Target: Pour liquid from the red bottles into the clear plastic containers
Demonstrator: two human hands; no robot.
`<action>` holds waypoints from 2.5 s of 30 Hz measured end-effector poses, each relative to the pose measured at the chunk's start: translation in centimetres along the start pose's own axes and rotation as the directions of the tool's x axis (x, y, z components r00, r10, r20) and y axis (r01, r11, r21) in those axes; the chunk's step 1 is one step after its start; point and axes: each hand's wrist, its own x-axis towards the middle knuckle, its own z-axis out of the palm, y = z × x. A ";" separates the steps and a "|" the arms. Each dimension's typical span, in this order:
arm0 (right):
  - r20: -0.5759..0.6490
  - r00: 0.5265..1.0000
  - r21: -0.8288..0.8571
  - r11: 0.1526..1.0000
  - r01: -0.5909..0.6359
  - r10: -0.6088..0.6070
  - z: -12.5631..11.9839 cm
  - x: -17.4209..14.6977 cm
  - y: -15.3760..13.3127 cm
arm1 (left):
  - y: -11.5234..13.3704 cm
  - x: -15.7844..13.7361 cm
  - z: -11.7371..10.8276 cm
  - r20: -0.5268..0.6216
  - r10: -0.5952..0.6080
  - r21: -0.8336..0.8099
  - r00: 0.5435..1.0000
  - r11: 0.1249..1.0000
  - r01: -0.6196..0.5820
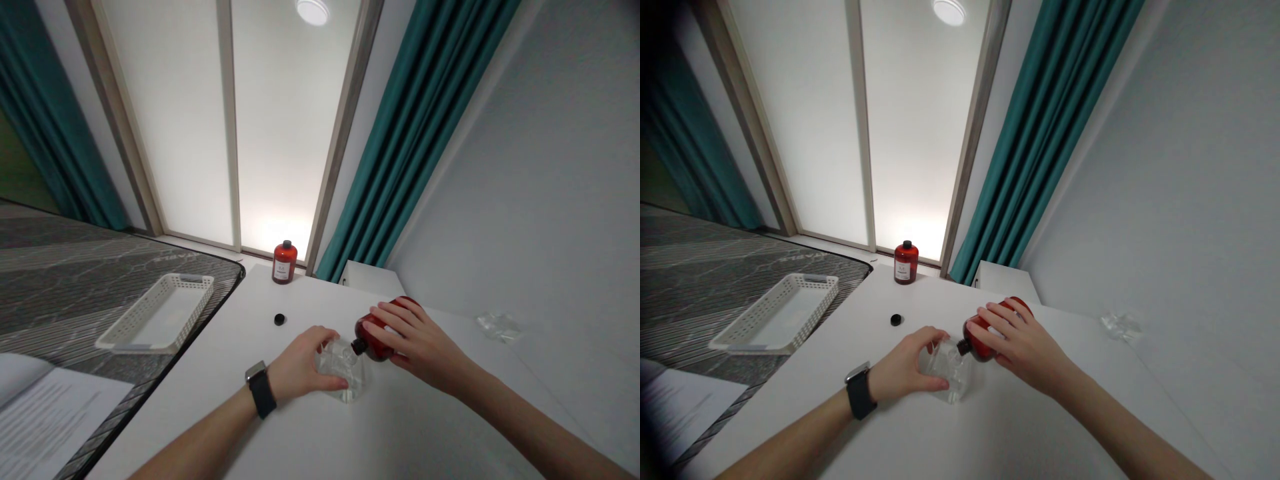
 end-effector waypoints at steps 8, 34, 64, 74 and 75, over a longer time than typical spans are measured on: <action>-0.003 1.000 0.000 1.000 0.012 -0.012 -0.1 0.1 0.1 | 0.1 0.0 -0.1 0.006 -0.006 0.002 1.000 1.000 0.006; -0.015 0.999 -0.042 0.999 0.035 -0.035 -0.8 0.4 0.1 | 0.3 0.0 -0.2 -0.006 -0.006 -0.005 1.000 1.000 0.006; -0.031 0.998 -0.092 0.994 0.051 -0.055 -1.0 0.6 0.1 | 0.1 -0.2 -0.1 -0.017 0.013 -0.010 1.000 1.000 -0.013; -0.033 0.997 -0.100 0.993 0.062 -0.065 -0.7 0.4 0.2 | -0.1 -0.1 -0.1 -0.018 0.029 -0.003 0.999 1.000 -0.029; -0.031 0.997 -0.101 0.993 0.061 -0.065 -0.7 0.4 0.2 | -0.1 -0.1 -0.1 -0.018 0.028 -0.003 0.999 1.000 -0.028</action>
